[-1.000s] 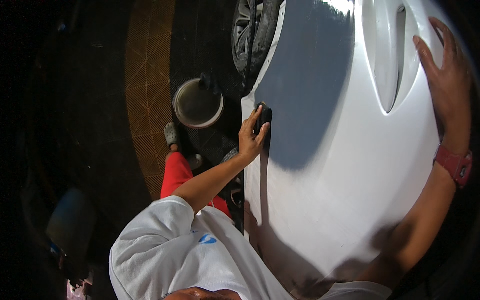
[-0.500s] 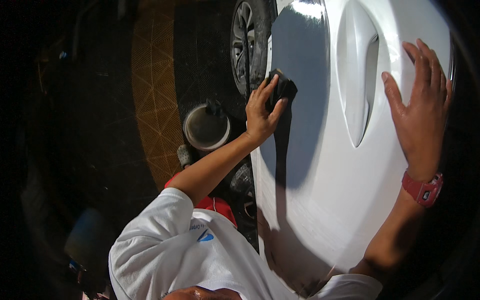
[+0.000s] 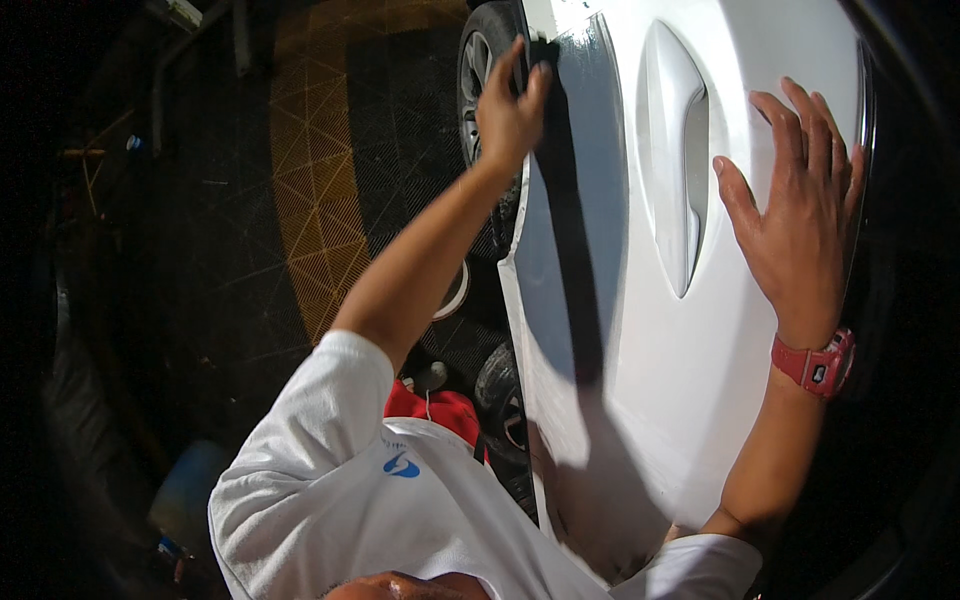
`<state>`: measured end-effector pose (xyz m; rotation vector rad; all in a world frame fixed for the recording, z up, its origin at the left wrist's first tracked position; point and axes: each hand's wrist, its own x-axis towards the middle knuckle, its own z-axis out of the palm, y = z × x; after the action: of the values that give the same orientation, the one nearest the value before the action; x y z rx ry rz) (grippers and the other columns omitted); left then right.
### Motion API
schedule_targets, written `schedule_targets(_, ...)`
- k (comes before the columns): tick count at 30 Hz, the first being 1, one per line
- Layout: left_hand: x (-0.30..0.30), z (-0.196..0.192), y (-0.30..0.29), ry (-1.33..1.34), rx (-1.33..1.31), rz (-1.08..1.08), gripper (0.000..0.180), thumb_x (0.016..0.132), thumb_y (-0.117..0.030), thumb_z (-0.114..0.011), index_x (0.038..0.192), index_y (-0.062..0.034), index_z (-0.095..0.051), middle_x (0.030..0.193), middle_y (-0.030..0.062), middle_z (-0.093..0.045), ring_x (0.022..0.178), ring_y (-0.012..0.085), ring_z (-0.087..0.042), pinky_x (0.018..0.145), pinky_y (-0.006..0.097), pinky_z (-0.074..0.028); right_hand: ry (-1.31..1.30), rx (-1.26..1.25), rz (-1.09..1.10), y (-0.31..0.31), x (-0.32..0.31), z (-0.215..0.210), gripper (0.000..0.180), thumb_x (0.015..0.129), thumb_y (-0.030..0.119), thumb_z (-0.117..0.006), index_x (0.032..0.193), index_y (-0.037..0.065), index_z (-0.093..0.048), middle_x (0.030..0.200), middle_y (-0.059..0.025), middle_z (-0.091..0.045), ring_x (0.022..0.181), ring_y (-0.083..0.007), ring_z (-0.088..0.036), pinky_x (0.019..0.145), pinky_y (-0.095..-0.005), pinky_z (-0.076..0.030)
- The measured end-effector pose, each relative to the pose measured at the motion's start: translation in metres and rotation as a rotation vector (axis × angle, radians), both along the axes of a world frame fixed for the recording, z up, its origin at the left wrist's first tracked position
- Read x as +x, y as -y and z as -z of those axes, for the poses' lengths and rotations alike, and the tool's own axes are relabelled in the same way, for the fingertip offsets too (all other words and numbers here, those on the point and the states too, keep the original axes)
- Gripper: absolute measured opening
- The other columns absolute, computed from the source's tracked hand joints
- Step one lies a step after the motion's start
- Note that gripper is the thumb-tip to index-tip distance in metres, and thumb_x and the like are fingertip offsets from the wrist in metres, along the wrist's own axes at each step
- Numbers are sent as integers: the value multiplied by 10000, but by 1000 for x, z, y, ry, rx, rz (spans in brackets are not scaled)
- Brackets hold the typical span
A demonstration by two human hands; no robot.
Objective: The person kneels beside a white car and uses a sanding block to sand the side panel near the front wheel. They repeatedly dip the sanding block into a bucket of water and continue sanding the surface.
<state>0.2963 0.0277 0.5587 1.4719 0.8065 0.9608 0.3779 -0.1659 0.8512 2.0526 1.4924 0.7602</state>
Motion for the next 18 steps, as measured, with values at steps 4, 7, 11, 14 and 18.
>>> schedule_targets(4,3,-11,-2,-108,125,-77,627,1007,-396,-735,1572,-194,-552,1408,265,-623,1318,417,-610,1080,508,-510,-6,15,21,-5,-9,1,676,985,522,-713,1565,298,-446,1671,-36,-418,1593,-268,-332,1315,-649,-217)
schedule_targets(7,-58,-37,100,-118,278,109,650,960,-301,-796,1563,-235,-562,1433,265,-576,1349,444,-553,1091,544,-500,-27,24,58,-2,-8,1,650,991,512,-707,1550,292,-459,1669,-33,-420,1594,-264,-330,1314,-652,-219)
schedule_targets(11,-69,-35,114,-70,259,147,626,943,-286,-811,1528,-270,-591,1419,253,-572,1324,427,-567,1088,540,-503,-15,21,71,-4,-12,-3,655,987,515,-711,1548,289,-459,1667,-30,-423,1595,-261,-327,1317,-651,-216)
schedule_targets(14,-5,-53,19,-189,167,-59,579,965,-382,-775,1505,-261,-608,1375,239,-592,1320,415,-568,1078,538,-502,-26,27,51,-8,-15,1,650,990,513,-708,1547,287,-460,1665,-30,-424,1595,-263,-325,1320,-648,-208)
schedule_targets(18,5,-68,4,-236,149,-58,571,967,-412,-765,1494,-252,-616,1390,227,-585,1324,414,-566,1071,546,-500,-20,35,74,-10,-20,-1,640,998,505,-701,1548,280,-461,1659,-32,-426,1598,-263,-316,1327,-643,-187)
